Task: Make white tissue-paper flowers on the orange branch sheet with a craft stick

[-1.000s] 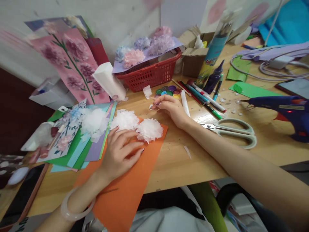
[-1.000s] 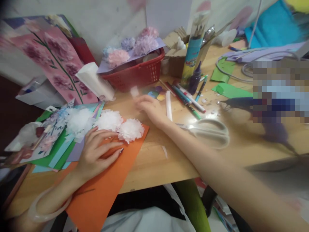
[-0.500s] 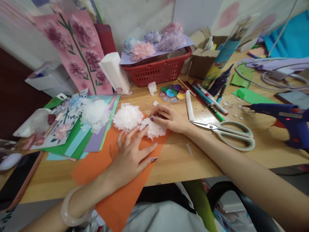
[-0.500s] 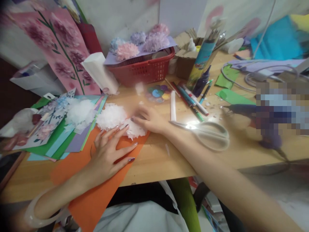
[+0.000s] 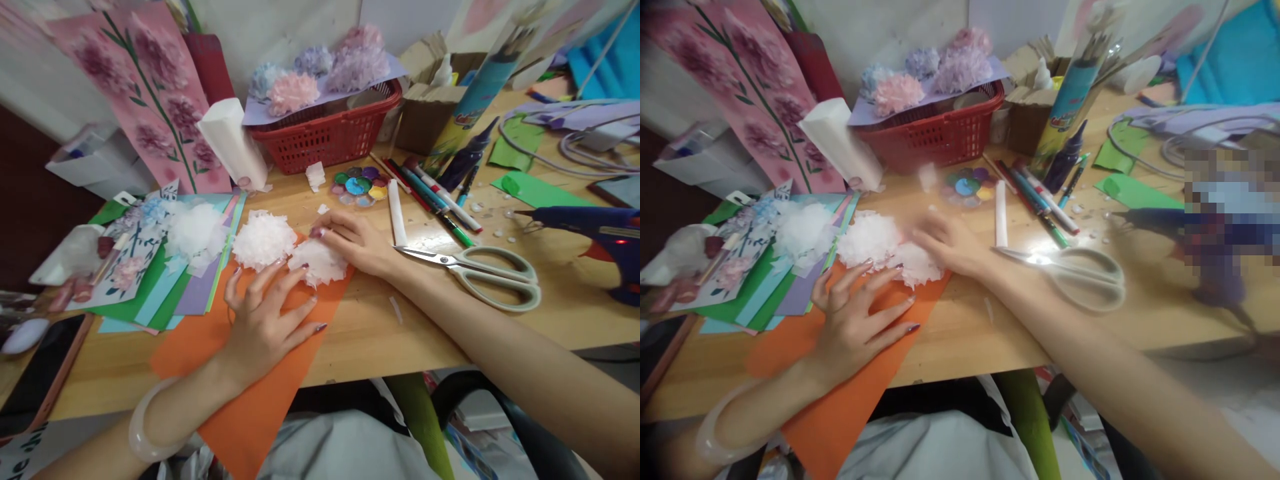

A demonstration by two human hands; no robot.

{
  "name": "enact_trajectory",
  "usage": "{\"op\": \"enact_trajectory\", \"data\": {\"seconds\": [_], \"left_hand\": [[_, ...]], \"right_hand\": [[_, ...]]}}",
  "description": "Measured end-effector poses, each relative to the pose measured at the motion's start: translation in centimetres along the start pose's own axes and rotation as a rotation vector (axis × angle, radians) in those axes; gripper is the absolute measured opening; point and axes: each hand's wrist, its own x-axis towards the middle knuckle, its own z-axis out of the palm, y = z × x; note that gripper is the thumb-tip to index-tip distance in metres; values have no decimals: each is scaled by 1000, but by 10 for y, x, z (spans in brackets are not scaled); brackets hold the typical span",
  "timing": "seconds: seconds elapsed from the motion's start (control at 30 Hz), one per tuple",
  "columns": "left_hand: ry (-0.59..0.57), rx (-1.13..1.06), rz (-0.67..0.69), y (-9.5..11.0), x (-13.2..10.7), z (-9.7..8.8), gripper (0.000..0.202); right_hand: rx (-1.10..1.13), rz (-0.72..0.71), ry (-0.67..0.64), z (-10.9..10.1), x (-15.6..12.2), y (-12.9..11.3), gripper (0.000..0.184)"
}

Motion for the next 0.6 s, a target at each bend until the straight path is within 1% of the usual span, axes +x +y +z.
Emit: {"op": "enact_trajectory", "data": {"seconds": [0.1, 0.17, 0.2, 0.23, 0.3, 0.33, 0.37, 0.43, 0.53, 0.6], "left_hand": [[45, -12, 18, 0, 0, 0, 11], [34, -50, 5, -5, 3, 0, 14], [18, -65, 14, -9, 5, 1, 16], [-3, -71, 40, -14, 7, 2, 19], [-58, -66, 101, -25, 13, 5, 32], [-83, -65, 121, -30, 16, 6, 40], [-103, -66, 126, -34, 18, 8, 48], [-134, -73, 111, -40, 21, 11, 57], [-171, -90, 88, -43, 23, 14, 60], [-194, -113, 77, -42, 23, 14, 61]], "right_hand": [[64, 50, 225, -9, -11, -21, 57], [112, 53, 266, -16, -30, -43, 66], [130, 87, 260, -19, -42, -53, 66], [139, 133, 233, -20, -54, -63, 65], [151, 218, 297, -17, -80, -76, 58], [170, 239, 355, -13, -91, -79, 57], [175, 260, 410, -6, -100, -79, 53], [138, 315, 502, 9, -114, -74, 47], [55, 345, 473, 30, -122, -63, 38], [21, 348, 476, 38, -122, -58, 34]]}}
